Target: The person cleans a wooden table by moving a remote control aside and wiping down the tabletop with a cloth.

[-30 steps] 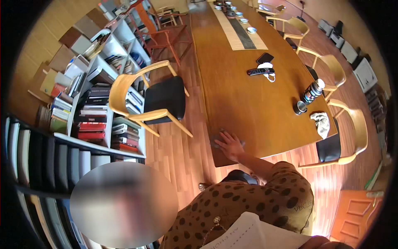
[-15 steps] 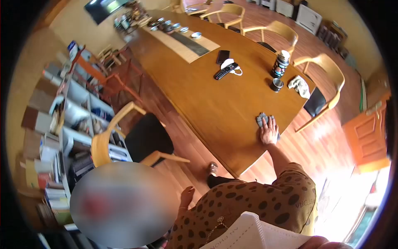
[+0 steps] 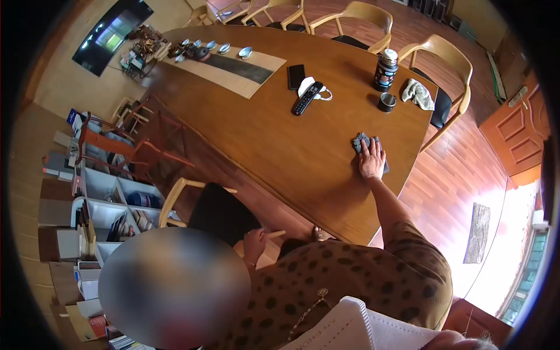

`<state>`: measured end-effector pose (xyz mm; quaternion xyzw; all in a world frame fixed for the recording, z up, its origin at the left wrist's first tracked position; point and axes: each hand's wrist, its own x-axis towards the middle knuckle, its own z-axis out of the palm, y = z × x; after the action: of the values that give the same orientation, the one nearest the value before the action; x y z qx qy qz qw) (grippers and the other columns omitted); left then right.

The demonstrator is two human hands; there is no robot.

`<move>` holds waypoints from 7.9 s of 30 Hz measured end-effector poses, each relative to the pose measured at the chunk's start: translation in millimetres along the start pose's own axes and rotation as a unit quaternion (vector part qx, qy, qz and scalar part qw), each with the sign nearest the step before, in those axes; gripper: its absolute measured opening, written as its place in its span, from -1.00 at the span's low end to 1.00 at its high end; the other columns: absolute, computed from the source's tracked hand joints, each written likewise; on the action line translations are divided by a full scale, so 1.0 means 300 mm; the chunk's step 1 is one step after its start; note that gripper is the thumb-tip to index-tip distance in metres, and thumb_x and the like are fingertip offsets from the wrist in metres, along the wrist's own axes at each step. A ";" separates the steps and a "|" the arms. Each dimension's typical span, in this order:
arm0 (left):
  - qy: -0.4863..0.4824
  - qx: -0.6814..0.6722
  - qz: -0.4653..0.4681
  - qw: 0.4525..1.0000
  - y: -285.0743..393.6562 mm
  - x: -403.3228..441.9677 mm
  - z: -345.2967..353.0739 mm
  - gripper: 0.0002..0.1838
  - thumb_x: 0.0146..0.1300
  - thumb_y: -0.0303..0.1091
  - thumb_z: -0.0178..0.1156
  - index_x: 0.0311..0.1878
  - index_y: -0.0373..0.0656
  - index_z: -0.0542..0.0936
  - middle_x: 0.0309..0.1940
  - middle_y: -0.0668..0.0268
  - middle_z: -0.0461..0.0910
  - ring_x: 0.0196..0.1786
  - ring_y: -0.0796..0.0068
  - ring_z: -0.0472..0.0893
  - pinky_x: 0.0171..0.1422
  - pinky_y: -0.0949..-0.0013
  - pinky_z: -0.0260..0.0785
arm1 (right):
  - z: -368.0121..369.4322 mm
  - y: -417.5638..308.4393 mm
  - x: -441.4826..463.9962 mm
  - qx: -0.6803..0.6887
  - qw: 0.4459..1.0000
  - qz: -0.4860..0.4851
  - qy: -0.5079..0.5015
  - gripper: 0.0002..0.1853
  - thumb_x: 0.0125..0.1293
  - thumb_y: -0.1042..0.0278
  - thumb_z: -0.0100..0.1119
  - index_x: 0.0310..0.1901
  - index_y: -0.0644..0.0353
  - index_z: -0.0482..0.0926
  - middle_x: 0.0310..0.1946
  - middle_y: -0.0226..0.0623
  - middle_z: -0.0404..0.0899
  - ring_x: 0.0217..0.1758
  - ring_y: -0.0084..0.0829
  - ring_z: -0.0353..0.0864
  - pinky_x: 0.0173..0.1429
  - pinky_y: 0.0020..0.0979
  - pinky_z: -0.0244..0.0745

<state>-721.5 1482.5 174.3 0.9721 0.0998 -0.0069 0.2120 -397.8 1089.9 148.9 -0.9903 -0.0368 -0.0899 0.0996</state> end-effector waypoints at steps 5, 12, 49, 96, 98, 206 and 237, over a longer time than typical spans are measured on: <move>0.051 -0.027 0.015 0.998 -0.011 0.180 -0.065 -0.76 0.19 -0.27 0.26 -0.16 -0.20 0.68 -0.24 0.11 0.68 -0.12 0.04 0.63 0.02 0.09 0.45 | -0.026 -0.103 -0.166 0.106 0.993 -0.028 0.048 -0.29 0.33 0.14 0.04 0.48 0.07 0.10 0.46 -0.08 0.18 0.54 -0.06 0.10 0.53 0.09 -0.05; 0.120 -0.058 0.202 0.970 0.195 0.915 -0.171 -0.69 0.22 -0.22 0.33 -0.05 -0.19 0.61 -0.16 0.11 0.65 -0.03 0.05 0.59 0.08 0.14 0.42 | -0.045 -0.191 -0.221 0.081 0.995 0.052 0.022 -0.41 0.33 0.09 0.04 0.37 0.07 0.31 0.44 -0.13 0.22 0.54 -0.13 0.10 0.54 0.07 -0.09; -0.026 -0.231 0.199 0.952 0.491 1.950 0.141 -0.39 -0.06 -0.33 0.39 0.15 -0.18 0.49 0.00 0.09 0.47 0.10 0.15 0.47 0.23 0.12 0.33 | -0.063 -0.236 -0.163 -0.045 0.957 0.281 0.048 -0.44 0.29 0.10 0.07 0.32 0.03 0.37 0.39 -0.20 0.30 0.49 -0.11 0.18 0.50 -0.06 0.00; -0.071 0.229 0.349 0.906 -0.411 1.813 -0.294 -0.22 0.30 -0.04 0.13 0.53 0.00 0.10 0.55 0.08 -0.03 0.57 -0.04 -0.07 0.53 -0.14 -0.20 | 0.073 0.084 0.251 -0.131 0.840 0.517 0.100 -0.42 0.47 -0.06 -0.20 0.44 -0.02 0.25 0.49 -0.16 0.16 0.56 -0.15 0.06 0.51 0.05 -0.04; -0.076 0.220 0.353 0.906 -0.415 1.816 -0.290 -0.22 0.31 -0.06 0.11 0.54 -0.02 0.09 0.56 0.07 -0.04 0.58 -0.05 -0.08 0.54 -0.13 -0.23 | 0.106 0.082 0.374 -0.127 0.858 0.487 0.097 -0.41 0.46 -0.06 -0.18 0.43 -0.01 0.27 0.48 -0.16 0.17 0.56 -0.15 0.07 0.52 0.04 -0.04; 0.196 0.176 0.235 0.936 -1.060 1.863 -0.440 -0.37 0.45 0.22 -0.13 0.35 -0.03 0.43 0.40 0.12 0.33 0.50 0.02 0.17 0.52 -0.01 -0.03 | 0.058 -0.651 -0.424 -0.165 0.845 0.490 0.139 -0.53 0.34 0.08 -0.10 0.27 -0.13 0.43 0.33 -0.25 0.38 0.37 -0.15 0.36 0.38 -0.04 0.25; 0.161 0.119 0.230 0.952 -1.055 1.862 -0.447 -0.47 0.35 0.00 0.16 0.25 -0.12 0.49 0.34 0.14 0.41 0.47 0.05 0.22 0.52 0.01 -0.02 | 0.013 -0.056 -0.173 -0.126 0.767 0.623 0.085 -0.43 0.45 -0.12 -0.29 0.47 -0.37 0.20 0.52 -0.34 0.12 0.59 -0.20 0.04 0.54 0.05 -0.07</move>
<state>-240.2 1926.5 135.2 0.9752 -0.0951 0.1866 0.0720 -449.5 1104.3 138.6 -0.7873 0.6090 -0.0957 0.0104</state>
